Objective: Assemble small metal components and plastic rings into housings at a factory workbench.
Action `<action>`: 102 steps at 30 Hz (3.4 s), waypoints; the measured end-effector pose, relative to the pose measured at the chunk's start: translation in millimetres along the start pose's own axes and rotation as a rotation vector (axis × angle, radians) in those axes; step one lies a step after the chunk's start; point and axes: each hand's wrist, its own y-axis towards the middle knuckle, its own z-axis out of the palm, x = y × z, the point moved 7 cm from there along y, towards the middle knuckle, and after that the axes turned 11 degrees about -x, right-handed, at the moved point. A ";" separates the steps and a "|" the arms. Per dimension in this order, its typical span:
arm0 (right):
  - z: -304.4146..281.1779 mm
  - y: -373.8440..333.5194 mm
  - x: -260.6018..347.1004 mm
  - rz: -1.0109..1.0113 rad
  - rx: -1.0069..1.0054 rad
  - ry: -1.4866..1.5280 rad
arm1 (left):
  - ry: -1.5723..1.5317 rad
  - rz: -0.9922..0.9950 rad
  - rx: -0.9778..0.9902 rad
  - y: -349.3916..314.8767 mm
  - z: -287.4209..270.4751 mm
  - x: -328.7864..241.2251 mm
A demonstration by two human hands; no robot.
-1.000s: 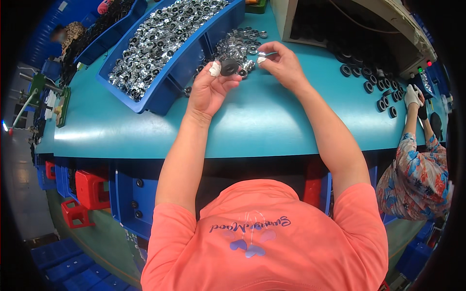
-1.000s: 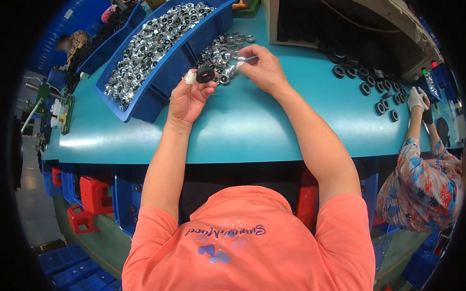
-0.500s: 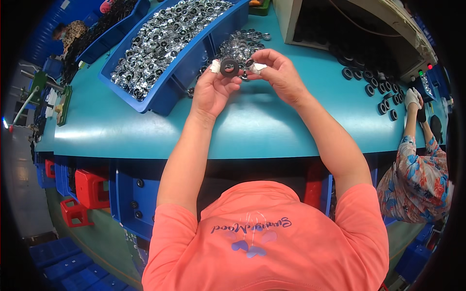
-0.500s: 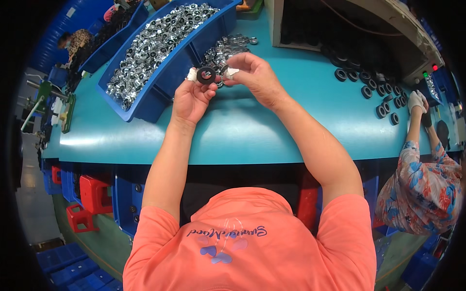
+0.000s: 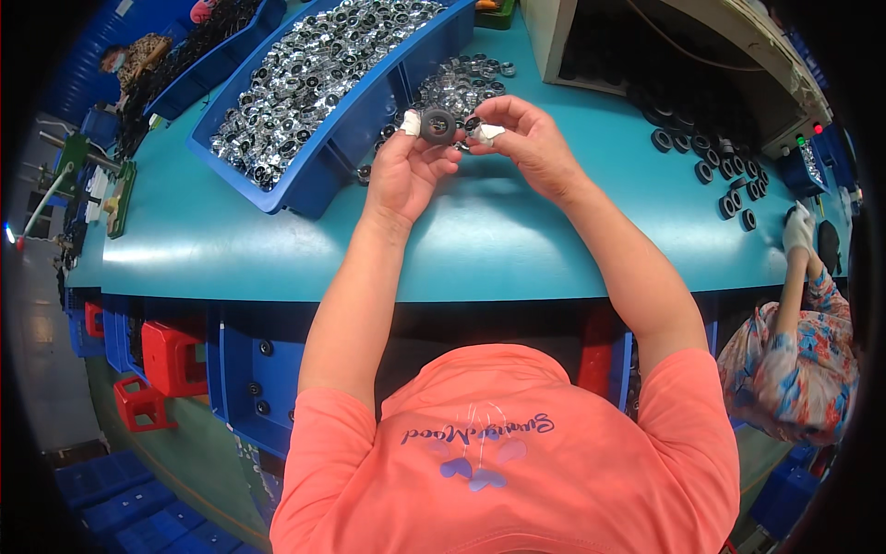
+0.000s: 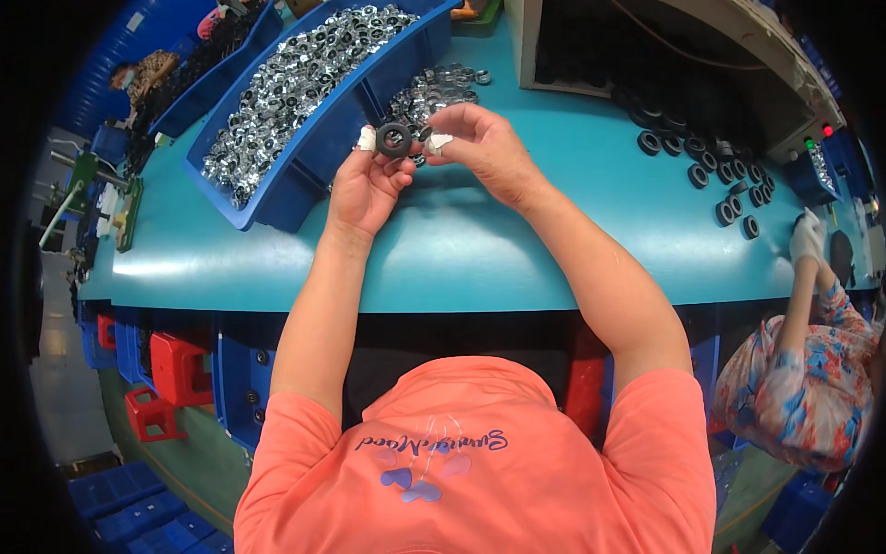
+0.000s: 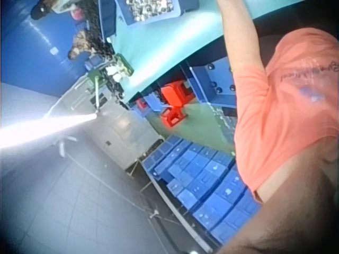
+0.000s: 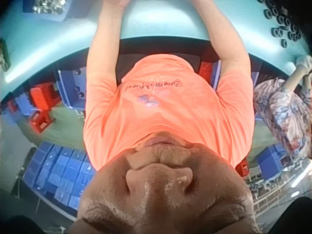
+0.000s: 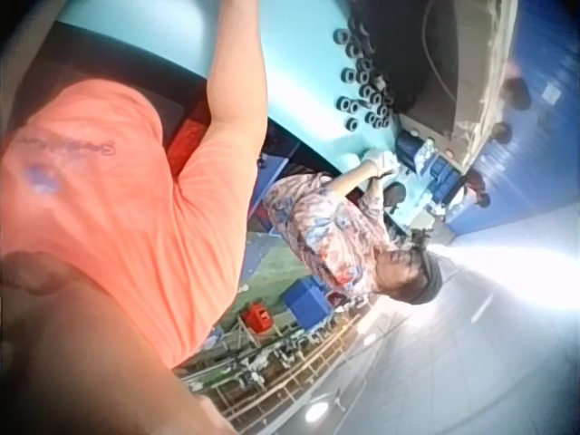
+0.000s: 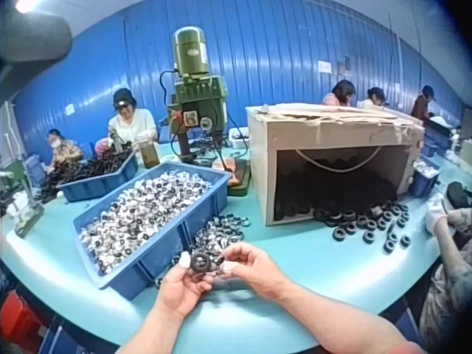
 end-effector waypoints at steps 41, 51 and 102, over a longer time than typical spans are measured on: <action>-12.3 0.6 4.5 -0.132 -0.133 -0.159 | 0.022 -0.008 0.062 -1.8 5.5 2.3; 1.0 -2.8 4.2 -0.114 -0.066 -0.155 | -0.016 -0.003 0.050 -1.2 2.2 2.1; -5.0 -2.2 2.2 -0.062 -0.039 -0.141 | -0.124 0.054 0.122 -4.2 8.6 -4.1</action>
